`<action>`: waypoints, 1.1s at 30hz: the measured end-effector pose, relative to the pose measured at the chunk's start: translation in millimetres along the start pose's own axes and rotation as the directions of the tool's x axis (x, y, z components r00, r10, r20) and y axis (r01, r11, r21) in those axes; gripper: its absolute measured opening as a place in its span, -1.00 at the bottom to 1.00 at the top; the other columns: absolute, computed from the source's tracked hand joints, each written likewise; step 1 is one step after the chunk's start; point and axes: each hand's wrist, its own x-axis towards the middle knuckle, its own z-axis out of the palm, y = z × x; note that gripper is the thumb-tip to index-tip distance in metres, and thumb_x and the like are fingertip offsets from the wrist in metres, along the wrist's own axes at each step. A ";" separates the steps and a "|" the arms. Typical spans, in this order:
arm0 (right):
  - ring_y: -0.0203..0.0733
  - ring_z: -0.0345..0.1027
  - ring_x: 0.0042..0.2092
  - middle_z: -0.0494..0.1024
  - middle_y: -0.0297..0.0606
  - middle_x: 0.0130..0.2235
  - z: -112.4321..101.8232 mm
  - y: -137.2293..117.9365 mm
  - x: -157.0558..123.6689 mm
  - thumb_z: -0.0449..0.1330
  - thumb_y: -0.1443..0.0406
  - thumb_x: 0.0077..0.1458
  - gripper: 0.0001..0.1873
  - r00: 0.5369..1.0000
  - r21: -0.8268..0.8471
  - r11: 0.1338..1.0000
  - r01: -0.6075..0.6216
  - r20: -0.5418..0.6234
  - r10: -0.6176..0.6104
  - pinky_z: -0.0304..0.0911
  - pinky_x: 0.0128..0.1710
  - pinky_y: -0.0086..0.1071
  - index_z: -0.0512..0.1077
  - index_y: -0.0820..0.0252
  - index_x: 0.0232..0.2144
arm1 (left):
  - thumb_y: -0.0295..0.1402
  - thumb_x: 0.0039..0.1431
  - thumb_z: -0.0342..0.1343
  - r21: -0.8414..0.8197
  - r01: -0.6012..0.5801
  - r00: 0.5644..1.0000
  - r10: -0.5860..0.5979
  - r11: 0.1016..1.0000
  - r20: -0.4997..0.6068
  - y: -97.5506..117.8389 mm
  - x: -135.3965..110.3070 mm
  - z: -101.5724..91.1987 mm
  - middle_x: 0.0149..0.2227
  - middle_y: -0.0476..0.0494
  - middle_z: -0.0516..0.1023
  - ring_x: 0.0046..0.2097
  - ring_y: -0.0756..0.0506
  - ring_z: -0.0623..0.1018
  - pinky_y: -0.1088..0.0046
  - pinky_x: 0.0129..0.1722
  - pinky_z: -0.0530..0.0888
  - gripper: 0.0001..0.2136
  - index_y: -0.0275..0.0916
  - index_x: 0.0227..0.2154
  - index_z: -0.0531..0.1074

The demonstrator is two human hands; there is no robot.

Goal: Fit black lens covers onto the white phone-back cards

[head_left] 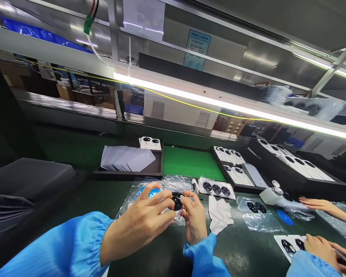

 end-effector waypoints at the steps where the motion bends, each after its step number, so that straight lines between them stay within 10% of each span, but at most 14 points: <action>1: -0.45 0.17 -0.69 0.33 -0.58 -0.71 0.6 -2.3 -1.7 0.47 0.18 -0.46 -0.49 1.000 -0.002 1.000 -0.003 0.006 0.003 0.10 -0.75 -0.60 0.35 0.19 -0.42 | -0.46 0.30 -0.01 0.025 -0.012 1.000 0.011 1.000 0.008 0.5 -0.1 -0.2 -0.35 -0.01 0.53 -0.10 -0.08 0.46 0.23 0.13 0.09 -0.86 -0.23 -0.31 0.45; 33: -0.42 0.21 -0.67 0.34 -0.58 -0.71 11.0 -8.7 -2.3 0.45 0.18 -0.38 -0.55 0.995 -0.009 0.999 0.038 0.096 -0.037 0.12 -0.71 -0.56 0.34 0.19 -0.44 | -0.55 0.24 -0.05 0.211 -0.134 0.982 0.102 0.968 0.156 -8.1 6.5 -11.7 -0.44 0.00 0.48 -0.17 -0.11 0.45 0.07 0.07 0.13 -0.84 -0.22 -0.39 0.37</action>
